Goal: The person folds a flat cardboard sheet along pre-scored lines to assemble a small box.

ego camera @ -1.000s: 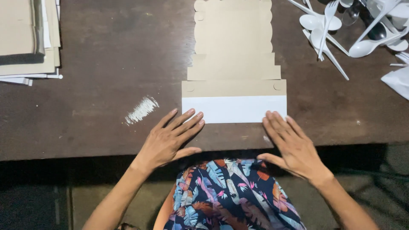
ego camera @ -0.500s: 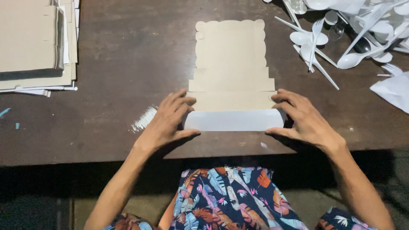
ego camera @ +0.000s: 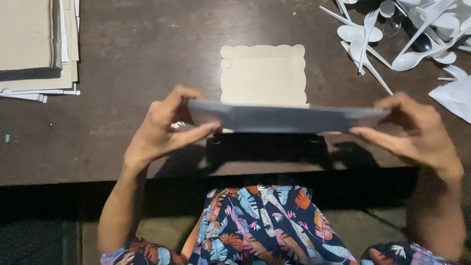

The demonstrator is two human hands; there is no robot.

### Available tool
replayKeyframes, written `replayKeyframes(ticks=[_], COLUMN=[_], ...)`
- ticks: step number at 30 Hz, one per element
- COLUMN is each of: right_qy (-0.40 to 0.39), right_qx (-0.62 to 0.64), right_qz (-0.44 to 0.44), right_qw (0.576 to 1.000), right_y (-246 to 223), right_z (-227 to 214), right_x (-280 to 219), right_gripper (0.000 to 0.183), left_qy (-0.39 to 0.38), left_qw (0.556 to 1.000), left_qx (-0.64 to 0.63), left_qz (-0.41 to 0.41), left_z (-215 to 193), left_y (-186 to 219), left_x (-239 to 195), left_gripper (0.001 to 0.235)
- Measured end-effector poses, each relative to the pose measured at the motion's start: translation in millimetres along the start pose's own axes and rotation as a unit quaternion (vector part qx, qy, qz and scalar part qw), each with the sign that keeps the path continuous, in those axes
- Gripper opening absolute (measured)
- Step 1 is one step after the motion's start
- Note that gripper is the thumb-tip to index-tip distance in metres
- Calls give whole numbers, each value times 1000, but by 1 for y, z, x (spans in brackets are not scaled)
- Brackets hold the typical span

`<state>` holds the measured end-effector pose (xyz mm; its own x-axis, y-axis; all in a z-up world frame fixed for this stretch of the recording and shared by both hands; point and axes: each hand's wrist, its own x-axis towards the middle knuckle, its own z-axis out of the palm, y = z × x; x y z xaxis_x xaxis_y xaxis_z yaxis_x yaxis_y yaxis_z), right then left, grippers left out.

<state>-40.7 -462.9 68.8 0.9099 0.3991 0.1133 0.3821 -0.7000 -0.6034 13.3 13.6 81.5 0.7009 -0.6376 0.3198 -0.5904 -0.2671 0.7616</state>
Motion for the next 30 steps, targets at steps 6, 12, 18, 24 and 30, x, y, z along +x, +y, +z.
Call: replayKeyframes(ticks=[6,12,18,24,30], right_qy=[51,84,190,119,-66], right_qx=[159,39,-263,-179,-203], right_qz=[75,161,-12,-247,-230], right_qw=[983,983,946,945,950], right_y=[7,33,30,-16,-44], right_z=[20,82,111,153,155], right_x=[94,117,110,93,65], right_gripper=[41,41,68,38,67], left_qy=[115,113,71,-114,-143], left_qw=[974,952,925,934,925], left_qx=[-15,225,372,335,348], left_qz=[-193,-175,42,-57,-60], left_z=[10,57,72,106,100], left_y=[-32,-112,-83,-86,-80], left_x=[51,44,45,26,28], left_gripper=[49,74,36,75,77])
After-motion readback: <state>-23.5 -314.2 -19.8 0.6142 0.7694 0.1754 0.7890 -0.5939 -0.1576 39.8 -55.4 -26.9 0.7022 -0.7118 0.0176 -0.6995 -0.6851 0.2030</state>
